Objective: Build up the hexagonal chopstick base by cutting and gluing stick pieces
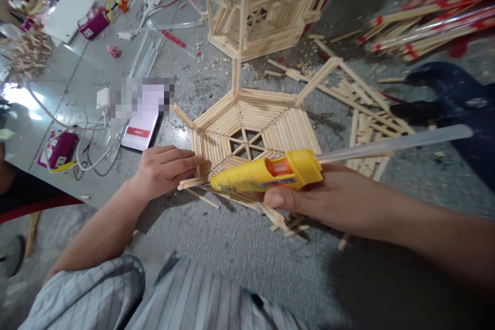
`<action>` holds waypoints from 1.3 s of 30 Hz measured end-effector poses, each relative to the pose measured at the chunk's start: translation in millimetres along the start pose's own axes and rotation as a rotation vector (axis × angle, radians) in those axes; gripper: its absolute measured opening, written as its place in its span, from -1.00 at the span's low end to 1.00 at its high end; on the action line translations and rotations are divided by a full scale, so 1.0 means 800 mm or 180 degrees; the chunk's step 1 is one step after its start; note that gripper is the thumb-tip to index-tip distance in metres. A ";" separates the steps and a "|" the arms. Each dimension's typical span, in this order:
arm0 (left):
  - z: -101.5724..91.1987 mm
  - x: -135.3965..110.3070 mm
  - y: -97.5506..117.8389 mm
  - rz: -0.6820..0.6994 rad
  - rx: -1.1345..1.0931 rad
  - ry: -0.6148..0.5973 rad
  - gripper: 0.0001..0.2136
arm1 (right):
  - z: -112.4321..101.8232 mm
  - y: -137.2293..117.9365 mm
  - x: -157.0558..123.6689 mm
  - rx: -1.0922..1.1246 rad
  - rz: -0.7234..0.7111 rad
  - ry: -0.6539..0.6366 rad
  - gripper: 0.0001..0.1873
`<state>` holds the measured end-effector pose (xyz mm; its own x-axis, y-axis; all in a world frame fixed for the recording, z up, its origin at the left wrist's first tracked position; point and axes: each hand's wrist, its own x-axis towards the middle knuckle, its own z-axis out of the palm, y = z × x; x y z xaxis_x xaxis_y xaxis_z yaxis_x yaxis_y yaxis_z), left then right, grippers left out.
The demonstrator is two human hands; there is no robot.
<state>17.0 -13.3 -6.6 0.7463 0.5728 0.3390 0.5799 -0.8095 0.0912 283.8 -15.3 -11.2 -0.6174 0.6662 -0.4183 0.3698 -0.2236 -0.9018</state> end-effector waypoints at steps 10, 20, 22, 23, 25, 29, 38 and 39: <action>0.001 -0.001 -0.001 -0.0002 0.0010 0.0032 -0.88 | 0.000 0.003 -0.004 0.0000 0.0022 0.0000 -0.52; 0.001 0.001 -0.001 0.0069 -0.0009 0.0075 -0.88 | 0.000 0.001 -0.003 -0.0069 0.0073 -0.0011 -0.50; 0.002 0.000 -0.001 0.0047 -0.0011 0.0058 -0.88 | 0.001 0.002 -0.003 -0.0071 0.0067 0.0012 -0.50; 0.002 0.000 -0.001 0.0037 -0.0012 0.0049 -0.88 | 0.001 0.002 -0.003 -0.0057 0.0045 0.0008 -0.51; 0.002 -0.001 -0.001 0.0032 -0.0015 0.0044 -0.88 | 0.000 0.002 -0.003 -0.0018 -0.0007 -0.0011 -0.52; 0.001 -0.001 -0.001 0.0018 -0.0015 0.0013 -0.88 | -0.001 0.001 -0.002 -0.0031 -0.0004 -0.0002 -0.54; 0.003 -0.001 -0.001 -0.0004 -0.0047 0.0102 -0.85 | 0.000 0.001 -0.001 -0.0012 0.0079 0.0024 -0.51; 0.003 -0.002 -0.001 0.0004 -0.0063 0.0113 -0.84 | 0.000 0.001 -0.001 -0.0009 0.0078 0.0013 -0.52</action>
<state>16.3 -13.0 -9.3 0.7348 0.5670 0.3722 0.5720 -0.8129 0.1091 284.6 -16.2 -11.2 -0.6053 0.6635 -0.4398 0.3866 -0.2379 -0.8910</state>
